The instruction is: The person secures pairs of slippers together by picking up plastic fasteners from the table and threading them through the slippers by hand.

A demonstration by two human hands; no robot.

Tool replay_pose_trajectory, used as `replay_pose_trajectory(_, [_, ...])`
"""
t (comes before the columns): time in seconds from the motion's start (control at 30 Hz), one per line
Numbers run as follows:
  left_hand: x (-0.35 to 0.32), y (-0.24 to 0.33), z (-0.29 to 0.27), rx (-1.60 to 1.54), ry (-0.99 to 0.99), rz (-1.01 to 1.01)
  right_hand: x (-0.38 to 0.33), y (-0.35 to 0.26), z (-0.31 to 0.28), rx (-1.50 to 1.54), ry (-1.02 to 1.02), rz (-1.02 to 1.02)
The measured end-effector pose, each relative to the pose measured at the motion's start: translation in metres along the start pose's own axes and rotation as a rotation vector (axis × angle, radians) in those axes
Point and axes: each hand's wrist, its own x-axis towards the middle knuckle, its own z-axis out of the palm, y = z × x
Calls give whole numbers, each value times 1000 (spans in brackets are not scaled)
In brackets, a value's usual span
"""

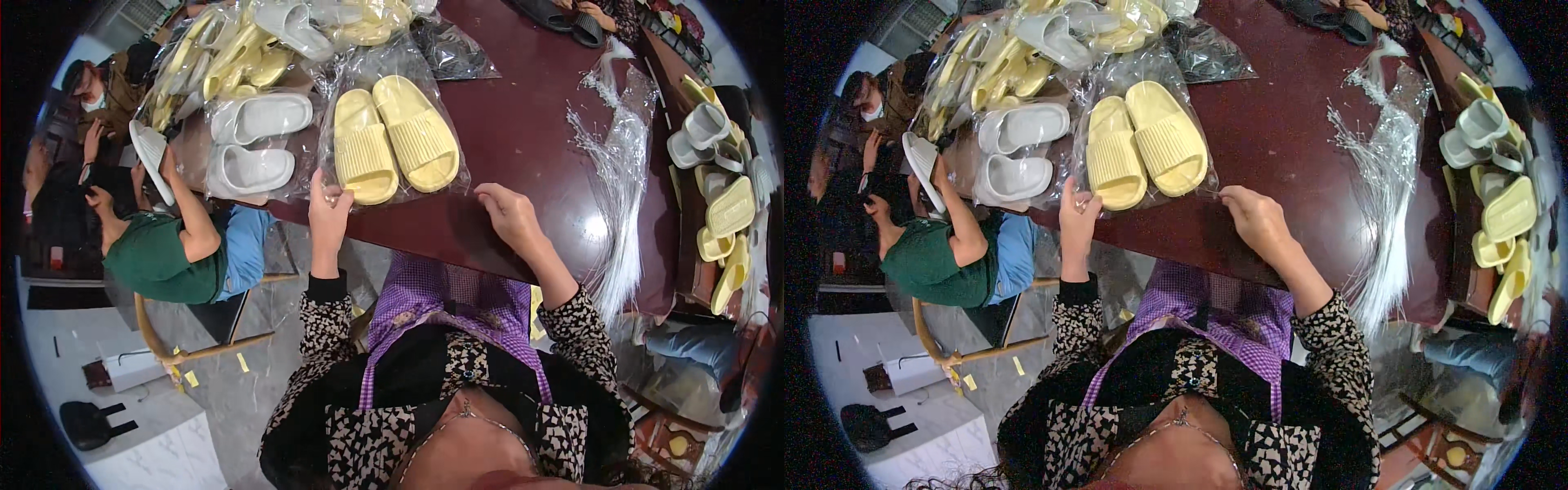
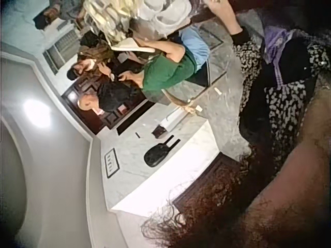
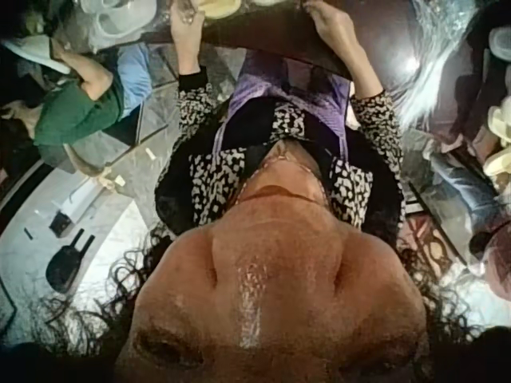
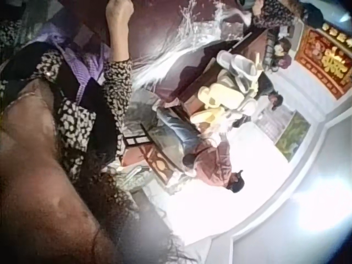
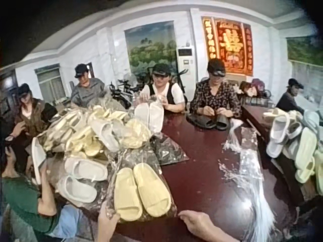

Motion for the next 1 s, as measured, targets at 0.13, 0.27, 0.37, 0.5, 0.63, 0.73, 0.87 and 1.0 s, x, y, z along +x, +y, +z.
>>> replay_pose_trajectory(0.13, [-4, 19, 11, -255, -35, -98, 11, -28, 4, -149, -31, -115])
replay_pose_trajectory(0.27, [-9, 28, 30, -402, -142, -73, 22, -39, 27, -292, -125, -271])
replay_pose_trajectory(0.37, [-15, 38, 47, -547, -213, -137, 35, -30, 44, -402, -33, -290])
replay_pose_trajectory(0.5, [-20, 54, 46, -716, -275, -165, 42, -21, 38, -440, 40, -334])
replay_pose_trajectory(0.63, [-23, 58, 41, -741, -304, -73, 48, -26, 15, -422, 85, -313])
replay_pose_trajectory(0.73, [-16, 55, 37, -705, -295, -45, 49, -15, -3, -418, 119, -268])
replay_pose_trajectory(0.87, [-18, 47, 38, -581, -214, -51, 42, -9, -14, -407, 130, -217])
replay_pose_trajectory(1.0, [-28, 40, 33, -392, -174, -14, 36, 4, -16, -420, 116, -134])
